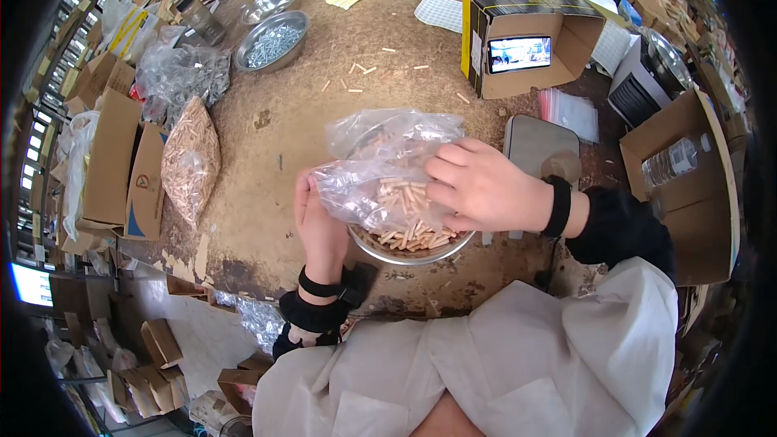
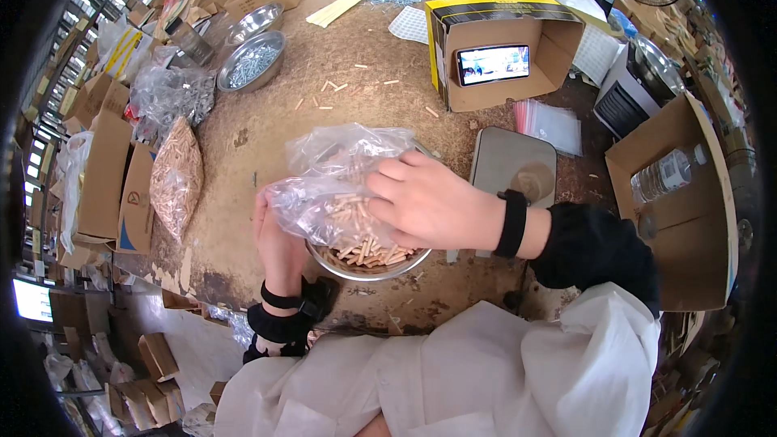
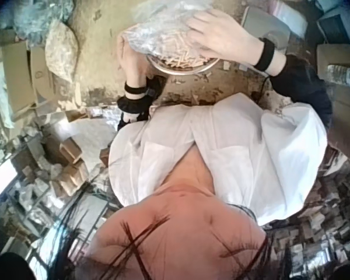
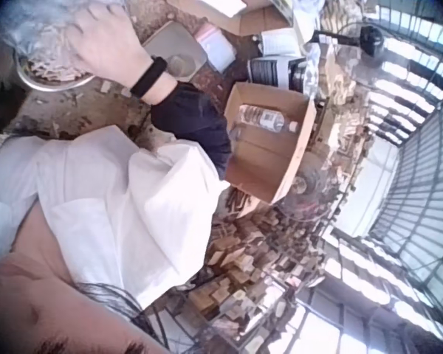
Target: The person weighs small cylindrical pellets on a digital scale and transfers them into small plastic bags. They repeatedly scoop pellets from a metal bowl, place them on the scale, and then pour them into bags, which are then sealed and set aside.
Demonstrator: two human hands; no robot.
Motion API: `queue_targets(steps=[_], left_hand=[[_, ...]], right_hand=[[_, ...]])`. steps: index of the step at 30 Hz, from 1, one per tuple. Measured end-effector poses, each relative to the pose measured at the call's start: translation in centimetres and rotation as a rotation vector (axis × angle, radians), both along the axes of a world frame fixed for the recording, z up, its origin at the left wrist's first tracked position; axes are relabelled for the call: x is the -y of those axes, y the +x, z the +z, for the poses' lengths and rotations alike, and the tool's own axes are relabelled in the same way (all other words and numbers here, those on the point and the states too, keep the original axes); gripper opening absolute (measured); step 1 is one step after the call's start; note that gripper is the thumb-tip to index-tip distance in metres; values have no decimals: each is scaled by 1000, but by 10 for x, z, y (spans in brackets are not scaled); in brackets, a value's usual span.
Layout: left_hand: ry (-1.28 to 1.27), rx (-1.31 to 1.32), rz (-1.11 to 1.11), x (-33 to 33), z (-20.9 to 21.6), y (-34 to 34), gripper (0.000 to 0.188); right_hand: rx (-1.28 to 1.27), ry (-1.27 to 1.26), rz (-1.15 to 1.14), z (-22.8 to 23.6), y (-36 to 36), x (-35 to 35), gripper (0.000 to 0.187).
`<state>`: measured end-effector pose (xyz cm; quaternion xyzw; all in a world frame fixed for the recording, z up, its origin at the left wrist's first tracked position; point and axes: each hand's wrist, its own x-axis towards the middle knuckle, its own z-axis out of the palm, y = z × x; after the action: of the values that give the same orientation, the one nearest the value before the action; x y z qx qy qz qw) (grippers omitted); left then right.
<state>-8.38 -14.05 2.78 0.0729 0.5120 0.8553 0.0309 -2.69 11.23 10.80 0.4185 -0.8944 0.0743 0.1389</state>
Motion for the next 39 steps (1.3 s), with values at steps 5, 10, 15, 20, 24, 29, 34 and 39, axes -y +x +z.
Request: queue_targets(steps=[5, 10, 15, 20, 24, 29, 34, 39], left_hand=[[4, -4, 68, 8, -16, -3, 28], [-214, -11, 104, 13, -16, -1, 32], [-229, -2, 182, 11, -10, 2, 27], [-120, -277, 143, 13, 3, -1, 14], [-224, -554, 13, 6, 27, -11, 11], [-418, -840, 14, 1, 64, -23, 9], [-428, -926, -179, -7, 66, -24, 8], [-507, -1040, -115, -20, 86, -26, 7]], right_hand=[[37, -354, 27, 16, -15, -7, 16], [249, -649, -85, 42, -38, -16, 15], [197, -583, -54, 54, -47, -12, 18], [153, -451, 30, 52, -55, -24, 15], [215, -319, 65, 34, -44, -42, 9], [112, -249, -41, 40, -24, -51, 5], [77, -207, -91, 31, -20, -50, 6], [53, -213, -99, 29, -22, -49, 9]])
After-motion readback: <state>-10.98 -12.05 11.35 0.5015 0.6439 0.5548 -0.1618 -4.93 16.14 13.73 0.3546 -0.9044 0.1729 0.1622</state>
